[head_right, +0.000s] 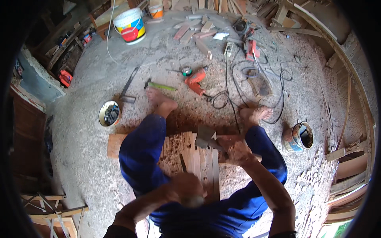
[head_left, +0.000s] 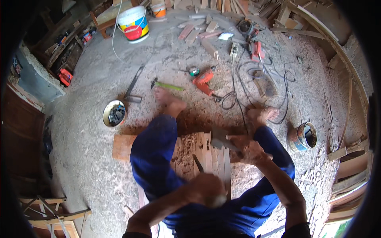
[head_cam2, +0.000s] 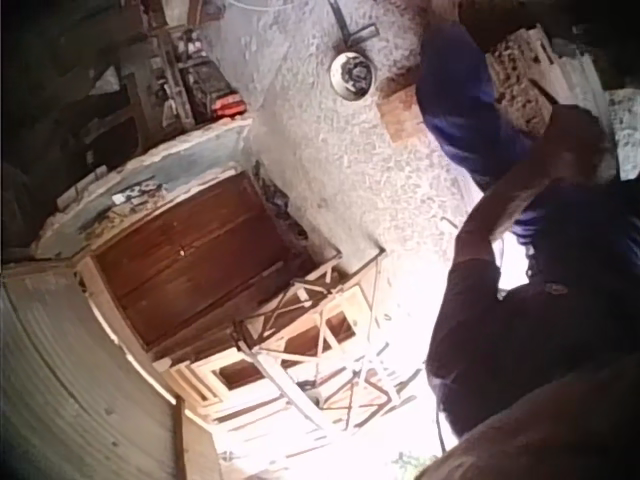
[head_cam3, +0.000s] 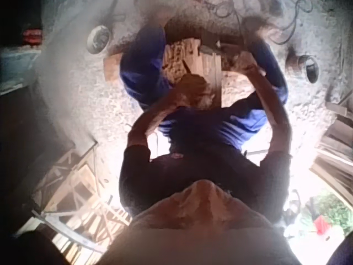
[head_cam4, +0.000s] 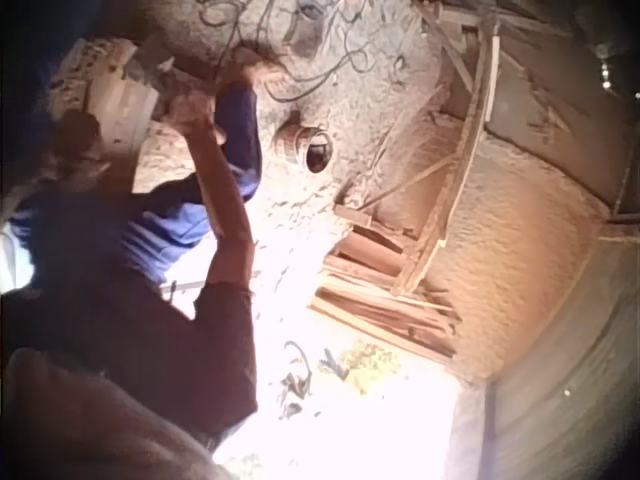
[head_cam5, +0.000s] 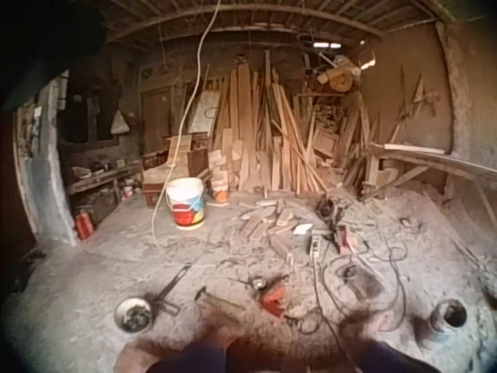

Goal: The person uses a hammer and a chisel to carve rectangular mortise holes into a piece of wood. The person holds the chisel with their left hand and strikes it with the hammer in their right hand, moving the chisel along the wood to create multiple parallel indentations.

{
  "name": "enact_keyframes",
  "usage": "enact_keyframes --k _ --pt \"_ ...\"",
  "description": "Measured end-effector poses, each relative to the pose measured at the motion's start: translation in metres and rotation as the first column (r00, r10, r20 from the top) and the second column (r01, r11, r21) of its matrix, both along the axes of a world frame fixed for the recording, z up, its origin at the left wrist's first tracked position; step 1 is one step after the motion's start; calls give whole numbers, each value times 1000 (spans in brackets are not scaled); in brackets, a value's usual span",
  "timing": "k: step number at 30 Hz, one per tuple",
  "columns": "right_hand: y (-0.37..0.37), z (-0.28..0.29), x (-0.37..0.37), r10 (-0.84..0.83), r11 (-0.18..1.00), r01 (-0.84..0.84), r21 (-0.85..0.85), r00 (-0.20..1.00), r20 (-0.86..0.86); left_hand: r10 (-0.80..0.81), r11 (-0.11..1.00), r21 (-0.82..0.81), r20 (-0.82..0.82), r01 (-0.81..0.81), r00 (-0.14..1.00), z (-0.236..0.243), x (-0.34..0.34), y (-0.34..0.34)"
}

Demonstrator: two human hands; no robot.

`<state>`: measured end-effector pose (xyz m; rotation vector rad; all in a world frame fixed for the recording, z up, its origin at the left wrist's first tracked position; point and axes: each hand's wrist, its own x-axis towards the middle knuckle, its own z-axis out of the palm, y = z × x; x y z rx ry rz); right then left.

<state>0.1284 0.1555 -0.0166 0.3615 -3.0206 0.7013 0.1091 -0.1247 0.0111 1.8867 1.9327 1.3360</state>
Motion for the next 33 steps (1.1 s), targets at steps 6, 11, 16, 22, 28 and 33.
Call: enact_keyframes --k 6,11,16,22,28,33 --pt "-8 -61 51 520 724 -559 404 827 213 557 521 383 525 -763 644 52 -104 2" --pt "14 -123 1 132 991 -130 -36 893 430 520 527 227 677 -819 522 26 -113 -2" --pt "37 -121 -51 -476 778 491 -392 868 143 334 682 132 819 -719 467 11 -97 43" --pt "-18 -14 -13 -407 460 646 -609 763 502 419 700 131 721 -702 552 2 -97 44" --pt "-31 -9 16 -383 344 673 -655 737 557 408 716 134 716 -685 566 -3 -103 49" --pt "-35 -19 25 -364 215 647 -731 748 555 374 768 78 751 -636 544 -9 -109 48"
